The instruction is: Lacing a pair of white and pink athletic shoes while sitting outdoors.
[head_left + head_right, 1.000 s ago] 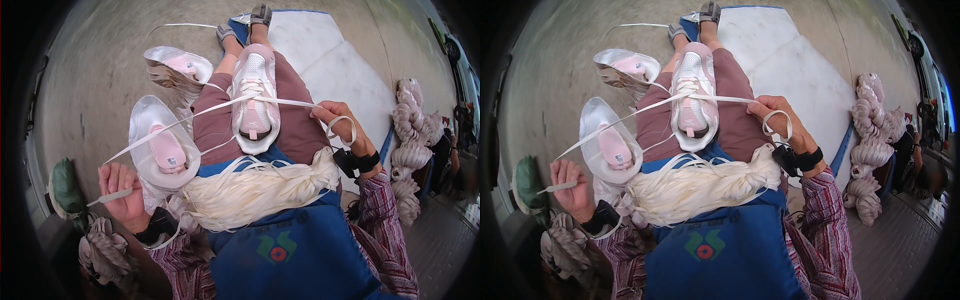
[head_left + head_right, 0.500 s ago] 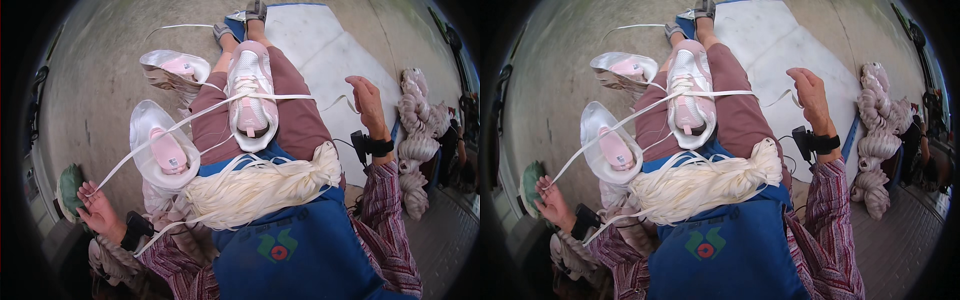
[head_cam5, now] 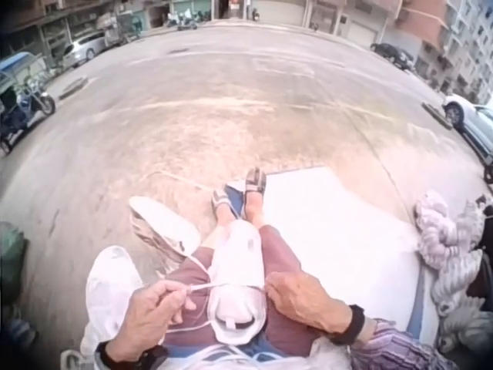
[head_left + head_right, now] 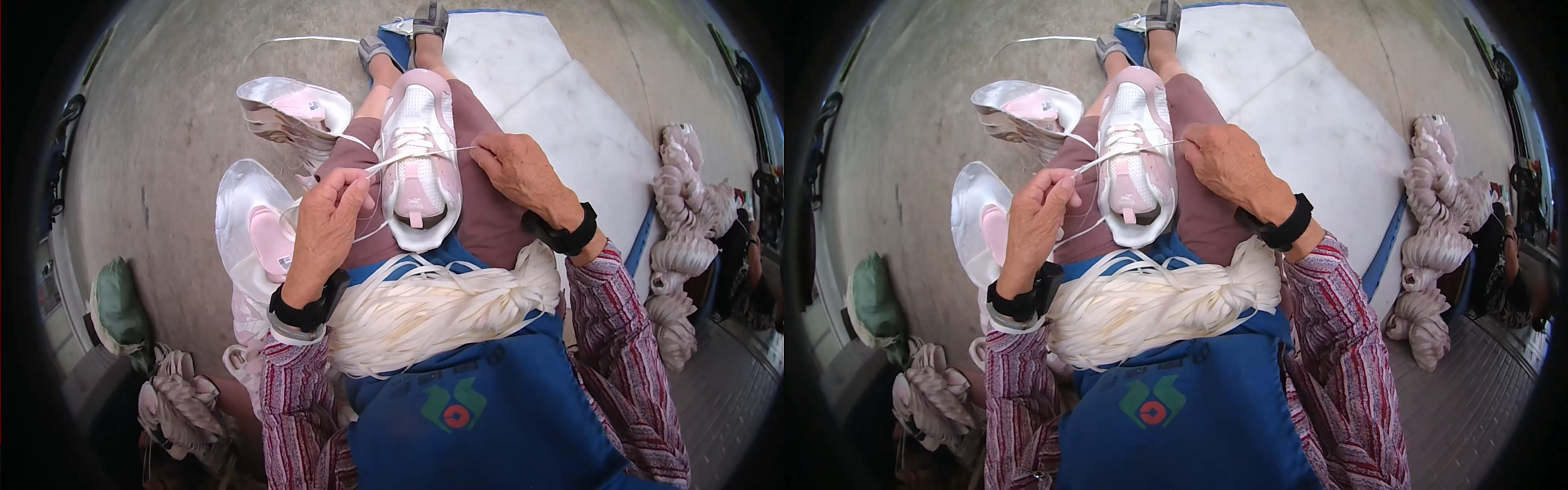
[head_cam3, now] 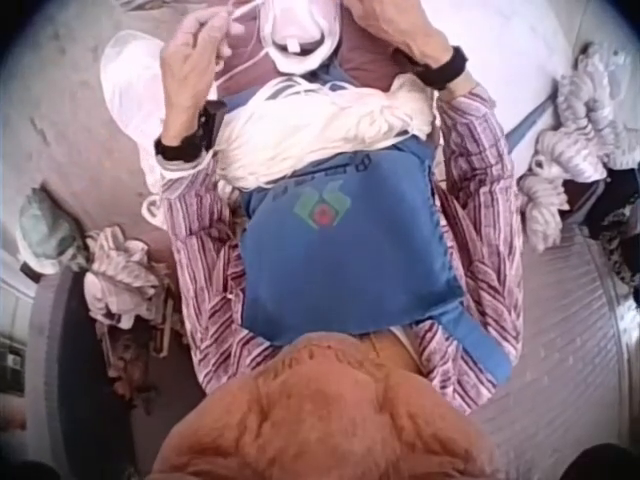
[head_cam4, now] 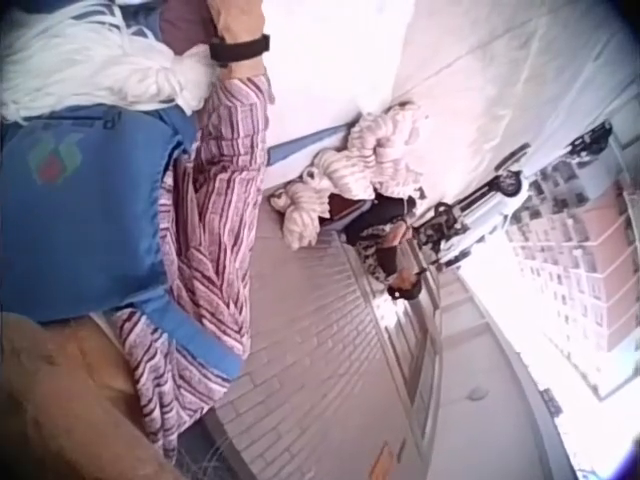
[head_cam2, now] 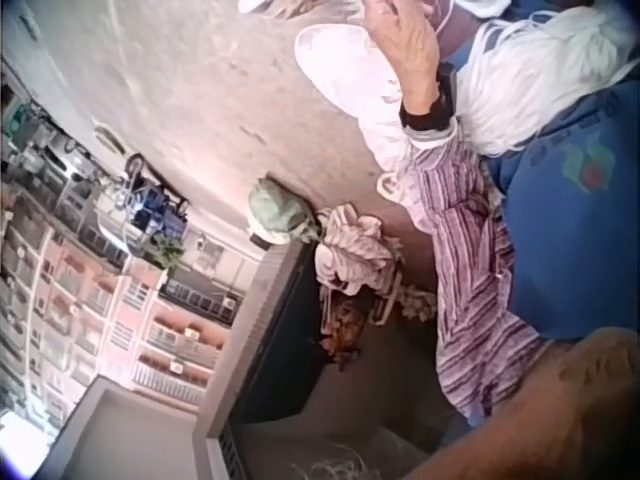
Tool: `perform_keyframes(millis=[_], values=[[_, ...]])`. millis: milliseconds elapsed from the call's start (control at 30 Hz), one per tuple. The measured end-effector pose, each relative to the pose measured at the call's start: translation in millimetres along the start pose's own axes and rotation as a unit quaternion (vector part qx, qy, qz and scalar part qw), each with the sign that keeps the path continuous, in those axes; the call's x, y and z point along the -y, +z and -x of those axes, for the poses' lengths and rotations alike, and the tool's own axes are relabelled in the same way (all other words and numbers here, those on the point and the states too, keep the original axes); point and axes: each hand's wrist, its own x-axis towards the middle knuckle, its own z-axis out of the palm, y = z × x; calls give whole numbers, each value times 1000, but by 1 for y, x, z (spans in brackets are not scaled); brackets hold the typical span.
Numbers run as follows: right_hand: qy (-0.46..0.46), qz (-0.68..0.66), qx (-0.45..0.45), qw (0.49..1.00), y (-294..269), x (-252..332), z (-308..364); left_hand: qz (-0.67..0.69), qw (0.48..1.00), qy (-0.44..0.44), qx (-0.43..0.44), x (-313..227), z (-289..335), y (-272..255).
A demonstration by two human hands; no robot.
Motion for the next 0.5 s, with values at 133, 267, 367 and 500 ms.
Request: perform_keyframes(millis=[133,267,367,500], values=[[55,-118,-16,991,-9,-4,4,-94,995,36,8,23,-12,10],[206,-333,32,920,-23,27,6,-227,968,108,-17,28,-22,12],[89,-338,26,937,-4,31,8,-238,964,119,-23,24,-33,15],[15,-351,33,936,-10,62,7,-210,973,94,-37,35,-46,17]])
